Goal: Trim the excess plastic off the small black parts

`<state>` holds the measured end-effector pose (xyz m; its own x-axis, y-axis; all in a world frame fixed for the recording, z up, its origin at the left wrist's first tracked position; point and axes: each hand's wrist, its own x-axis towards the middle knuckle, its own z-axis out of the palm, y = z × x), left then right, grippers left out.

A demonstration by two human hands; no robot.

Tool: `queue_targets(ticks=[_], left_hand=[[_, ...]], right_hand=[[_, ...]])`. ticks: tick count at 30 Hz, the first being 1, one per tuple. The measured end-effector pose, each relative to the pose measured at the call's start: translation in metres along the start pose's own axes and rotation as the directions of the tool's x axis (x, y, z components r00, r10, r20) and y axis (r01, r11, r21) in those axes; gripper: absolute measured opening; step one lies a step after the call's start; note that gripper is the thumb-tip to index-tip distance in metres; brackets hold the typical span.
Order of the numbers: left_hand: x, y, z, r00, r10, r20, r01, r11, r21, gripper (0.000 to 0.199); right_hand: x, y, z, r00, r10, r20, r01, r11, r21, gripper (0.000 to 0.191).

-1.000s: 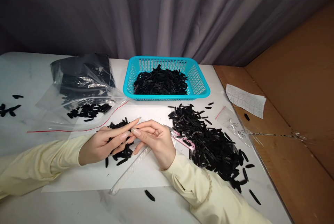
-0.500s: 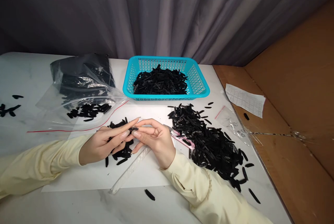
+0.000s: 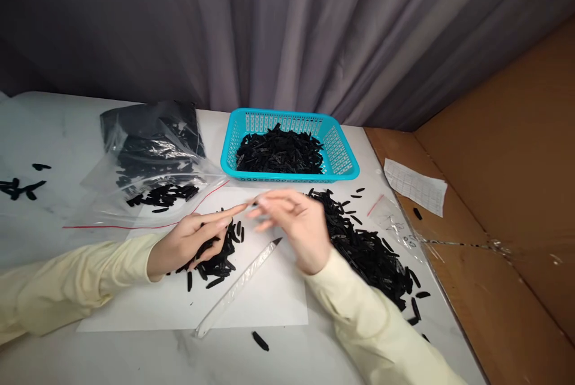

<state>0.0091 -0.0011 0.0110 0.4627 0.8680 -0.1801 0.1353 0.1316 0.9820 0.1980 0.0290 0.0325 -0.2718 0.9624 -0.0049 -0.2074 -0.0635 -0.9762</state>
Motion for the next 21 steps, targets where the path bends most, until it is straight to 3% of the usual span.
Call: queue_targets(ticks=[2,4,7,9,13,17,21], left_hand=[[0.003,0.004,-0.003,0.994,-0.109,0.026,0.111,0.985,-0.131,0.057],[0.006,0.006,-0.006,0.985,-0.159,0.072,0.172,0.959,-0.227,0.06],[0.01,0.006,-0.01,0.974,-0.193,0.117,0.221,0.919,-0.325,0.068],[0.012,0.004,-0.011,0.969,-0.199,0.145,0.24,0.896,-0.373,0.072],[0.016,-0.001,-0.013,0.96,-0.189,0.204,0.263,0.859,-0.439,0.07],[0.019,-0.003,-0.015,0.951,-0.152,0.269,0.269,0.838,-0.474,0.066],[0.02,-0.005,-0.017,0.954,-0.124,0.273,0.257,0.809,-0.529,0.058]], right_hand=[[0.021,-0.023,-0.011,0.961,-0.255,-0.109,0.231,0.954,-0.192,0.007],[0.045,-0.041,-0.02,0.903,-0.414,-0.12,0.34,0.856,-0.39,0.009],[0.073,-0.053,-0.025,0.955,-0.289,0.07,0.26,0.7,-0.665,0.023],[0.077,-0.055,-0.017,0.966,-0.207,0.157,0.255,0.635,-0.729,0.022],[0.05,-0.049,0.017,0.915,-0.06,0.399,0.329,0.684,-0.651,0.025],[0.03,-0.034,0.043,0.897,-0.028,0.441,0.332,0.7,-0.632,0.039],[0.032,-0.02,0.048,0.917,0.044,0.396,0.23,0.752,-0.617,0.05]])
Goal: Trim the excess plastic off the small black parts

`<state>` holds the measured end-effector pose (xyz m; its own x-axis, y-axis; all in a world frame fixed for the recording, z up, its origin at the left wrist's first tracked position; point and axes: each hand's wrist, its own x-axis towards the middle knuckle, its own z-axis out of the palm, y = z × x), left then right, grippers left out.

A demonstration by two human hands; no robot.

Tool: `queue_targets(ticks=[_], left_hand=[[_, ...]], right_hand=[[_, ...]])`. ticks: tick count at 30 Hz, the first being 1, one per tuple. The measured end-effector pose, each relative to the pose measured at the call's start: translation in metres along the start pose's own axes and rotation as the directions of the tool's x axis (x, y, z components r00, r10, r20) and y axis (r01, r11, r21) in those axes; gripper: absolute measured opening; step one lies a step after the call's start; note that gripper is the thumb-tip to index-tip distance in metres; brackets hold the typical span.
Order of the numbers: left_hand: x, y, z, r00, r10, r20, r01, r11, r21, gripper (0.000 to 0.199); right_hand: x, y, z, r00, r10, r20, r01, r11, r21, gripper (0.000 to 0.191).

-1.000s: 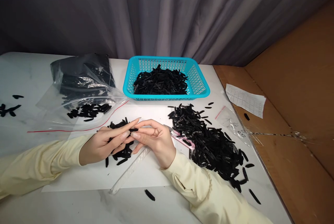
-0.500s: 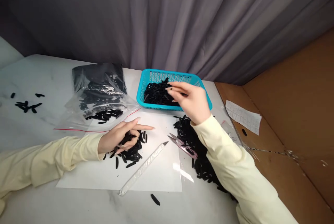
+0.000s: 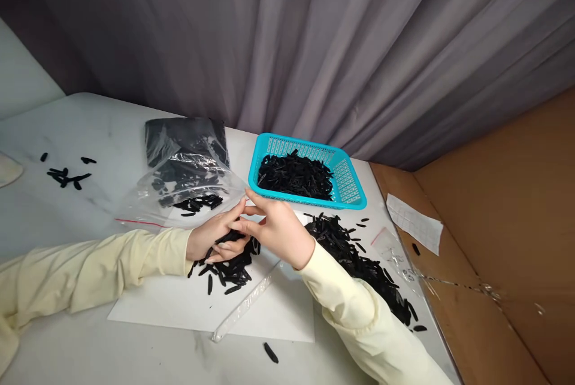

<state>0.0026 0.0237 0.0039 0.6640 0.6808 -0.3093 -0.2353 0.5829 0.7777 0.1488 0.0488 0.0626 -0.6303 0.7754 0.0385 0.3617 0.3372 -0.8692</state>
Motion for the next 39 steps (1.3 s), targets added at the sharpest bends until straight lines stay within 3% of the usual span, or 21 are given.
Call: queue_targets(ticks=[2,8,13,17,22,29,34,39], left_hand=[[0.001,0.0,-0.002,1.0,-0.012,0.003,0.012,1.0,-0.021,0.058],[0.004,0.002,-0.003,0.998,-0.026,0.05,0.028,0.999,-0.032,0.061],[0.002,0.007,-0.002,0.995,-0.078,0.068,0.079,0.997,-0.005,0.069],[-0.002,0.007,0.001,0.995,-0.074,0.065,0.068,0.994,0.081,0.069],[-0.006,0.003,0.004,0.997,-0.029,0.077,0.015,0.984,0.175,0.046],[-0.003,0.0,0.004,0.998,-0.03,0.047,0.022,0.988,0.153,0.038],[-0.003,0.0,0.006,0.999,-0.043,0.01,0.041,0.987,0.154,0.037],[-0.007,-0.003,0.014,0.998,0.011,-0.062,0.009,0.95,0.313,0.038]], right_hand=[[0.003,0.006,0.001,0.999,0.031,0.008,-0.031,1.0,-0.001,0.051],[0.009,0.019,0.005,0.99,0.012,0.141,-0.009,1.0,-0.025,0.031],[-0.005,0.017,0.007,0.993,0.044,-0.106,-0.033,0.994,0.104,0.017],[-0.027,0.023,0.006,0.943,0.197,-0.267,-0.109,0.944,0.313,0.015],[-0.051,0.034,0.014,0.919,0.346,-0.192,-0.184,0.803,0.567,0.021],[-0.06,0.045,0.032,0.927,0.345,-0.147,-0.142,0.685,0.714,0.02],[-0.061,0.052,0.037,0.929,0.326,-0.177,-0.097,0.674,0.733,0.026],[-0.062,0.049,0.043,0.924,0.306,-0.23,-0.049,0.69,0.722,0.016]])
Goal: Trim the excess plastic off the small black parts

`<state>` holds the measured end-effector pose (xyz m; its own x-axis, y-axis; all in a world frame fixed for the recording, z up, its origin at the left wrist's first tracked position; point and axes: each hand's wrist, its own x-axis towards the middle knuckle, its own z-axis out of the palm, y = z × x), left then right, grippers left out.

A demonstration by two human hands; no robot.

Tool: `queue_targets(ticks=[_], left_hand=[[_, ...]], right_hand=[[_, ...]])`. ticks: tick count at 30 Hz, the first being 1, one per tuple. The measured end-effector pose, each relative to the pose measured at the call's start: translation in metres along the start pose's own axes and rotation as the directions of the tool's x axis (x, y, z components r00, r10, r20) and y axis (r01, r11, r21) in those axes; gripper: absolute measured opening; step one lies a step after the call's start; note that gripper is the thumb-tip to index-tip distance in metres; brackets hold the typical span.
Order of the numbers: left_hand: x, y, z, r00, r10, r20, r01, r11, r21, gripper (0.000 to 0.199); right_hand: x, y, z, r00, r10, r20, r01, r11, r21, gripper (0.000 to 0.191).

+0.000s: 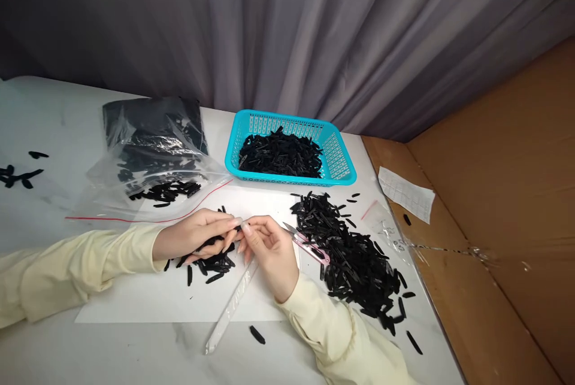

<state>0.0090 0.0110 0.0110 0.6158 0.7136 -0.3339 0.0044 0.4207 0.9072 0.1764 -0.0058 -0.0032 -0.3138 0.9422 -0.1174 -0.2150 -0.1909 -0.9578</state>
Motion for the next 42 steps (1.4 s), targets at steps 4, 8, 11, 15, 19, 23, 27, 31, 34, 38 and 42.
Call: queue_targets(ticks=[4,8,11,15,19,23,27,31,34,38,42], left_hand=[[-0.001,0.0,0.002,0.999,0.008,-0.051,-0.007,1.0,0.007,0.043],[0.0,0.001,-0.002,0.996,-0.002,-0.094,-0.008,0.994,-0.112,0.049],[0.001,0.001,-0.005,0.989,0.014,-0.146,-0.037,0.987,-0.156,0.048],[0.001,0.001,-0.006,0.98,0.05,-0.193,-0.077,0.988,-0.131,0.033],[-0.001,-0.001,-0.005,0.97,0.124,-0.21,-0.125,0.992,0.006,0.02],[-0.007,-0.001,-0.002,0.965,0.147,-0.216,-0.115,0.982,0.153,0.034],[-0.009,-0.001,0.0,0.972,0.133,-0.194,-0.075,0.957,0.281,0.037],[-0.008,-0.002,-0.001,0.962,0.153,-0.225,-0.071,0.94,0.333,0.036],[-0.008,-0.003,-0.001,0.955,0.178,-0.238,-0.095,0.942,0.323,0.036],[-0.009,-0.002,0.001,0.938,0.187,-0.29,-0.093,0.946,0.311,0.037],[-0.009,-0.001,0.003,0.925,0.211,-0.317,-0.108,0.944,0.311,0.038]], right_hand=[[0.0,-0.001,-0.002,1.0,0.002,-0.015,0.0,0.992,0.129,0.011],[0.007,-0.004,-0.009,0.99,0.14,0.016,-0.138,0.938,0.319,0.009],[0.01,-0.006,-0.011,0.978,0.188,0.094,-0.21,0.894,0.396,0.007],[0.009,-0.004,-0.011,0.961,0.212,0.176,-0.269,0.861,0.432,0.021],[0.009,-0.002,-0.01,0.94,0.241,0.243,-0.327,0.842,0.429,0.027],[0.01,-0.002,-0.01,0.947,0.221,0.234,-0.304,0.853,0.424,0.018],[0.01,-0.002,-0.01,0.948,0.223,0.226,-0.301,0.857,0.418,0.018],[0.01,-0.002,-0.01,0.946,0.234,0.223,-0.309,0.857,0.412,0.017],[0.011,-0.001,-0.01,0.937,0.262,0.231,-0.339,0.845,0.414,0.018],[0.012,-0.001,-0.013,0.908,0.318,0.274,-0.413,0.793,0.448,0.023],[0.011,-0.003,-0.014,0.904,0.311,0.293,-0.419,0.773,0.476,0.016]])
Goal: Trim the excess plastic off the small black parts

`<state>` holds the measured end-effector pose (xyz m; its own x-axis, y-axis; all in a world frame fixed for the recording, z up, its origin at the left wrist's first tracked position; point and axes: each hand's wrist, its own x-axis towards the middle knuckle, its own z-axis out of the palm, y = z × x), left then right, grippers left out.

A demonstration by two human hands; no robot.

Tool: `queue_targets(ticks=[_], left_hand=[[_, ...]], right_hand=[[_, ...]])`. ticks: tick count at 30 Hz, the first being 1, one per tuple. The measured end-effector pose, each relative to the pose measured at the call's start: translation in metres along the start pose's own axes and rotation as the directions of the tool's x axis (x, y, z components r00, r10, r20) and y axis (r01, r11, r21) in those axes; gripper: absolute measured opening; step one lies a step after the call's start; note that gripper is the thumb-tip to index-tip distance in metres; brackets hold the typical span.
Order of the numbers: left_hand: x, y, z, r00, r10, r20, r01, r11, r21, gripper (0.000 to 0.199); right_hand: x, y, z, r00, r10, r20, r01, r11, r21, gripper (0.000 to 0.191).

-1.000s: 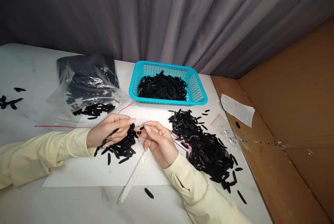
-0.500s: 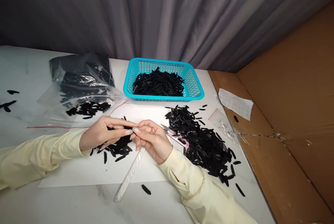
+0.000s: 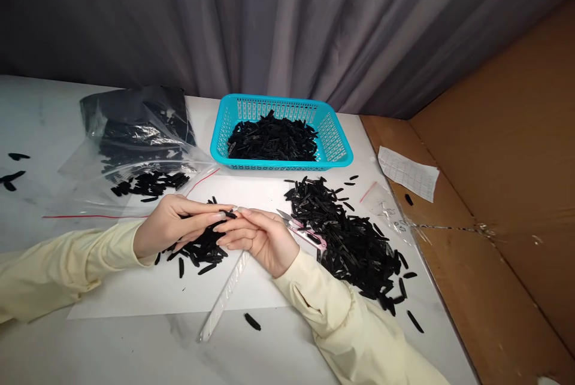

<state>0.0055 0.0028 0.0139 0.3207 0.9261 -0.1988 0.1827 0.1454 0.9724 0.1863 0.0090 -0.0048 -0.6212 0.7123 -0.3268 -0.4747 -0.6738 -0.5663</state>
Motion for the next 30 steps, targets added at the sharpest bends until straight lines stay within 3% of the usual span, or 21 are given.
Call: queue_targets(ticks=[8,30], left_hand=[[0.0002,0.0008,-0.0007,1.0,0.014,-0.008,-0.014,1.0,0.009,0.041],[-0.002,-0.0037,-0.0021,0.998,0.06,0.016,-0.061,0.997,0.049,0.038]], right_hand=[[-0.0028,-0.0017,0.0042,0.999,-0.019,-0.026,0.019,1.0,-0.016,0.009],[-0.0017,0.0002,0.0047,0.995,-0.082,-0.062,0.078,0.995,-0.069,0.016]])
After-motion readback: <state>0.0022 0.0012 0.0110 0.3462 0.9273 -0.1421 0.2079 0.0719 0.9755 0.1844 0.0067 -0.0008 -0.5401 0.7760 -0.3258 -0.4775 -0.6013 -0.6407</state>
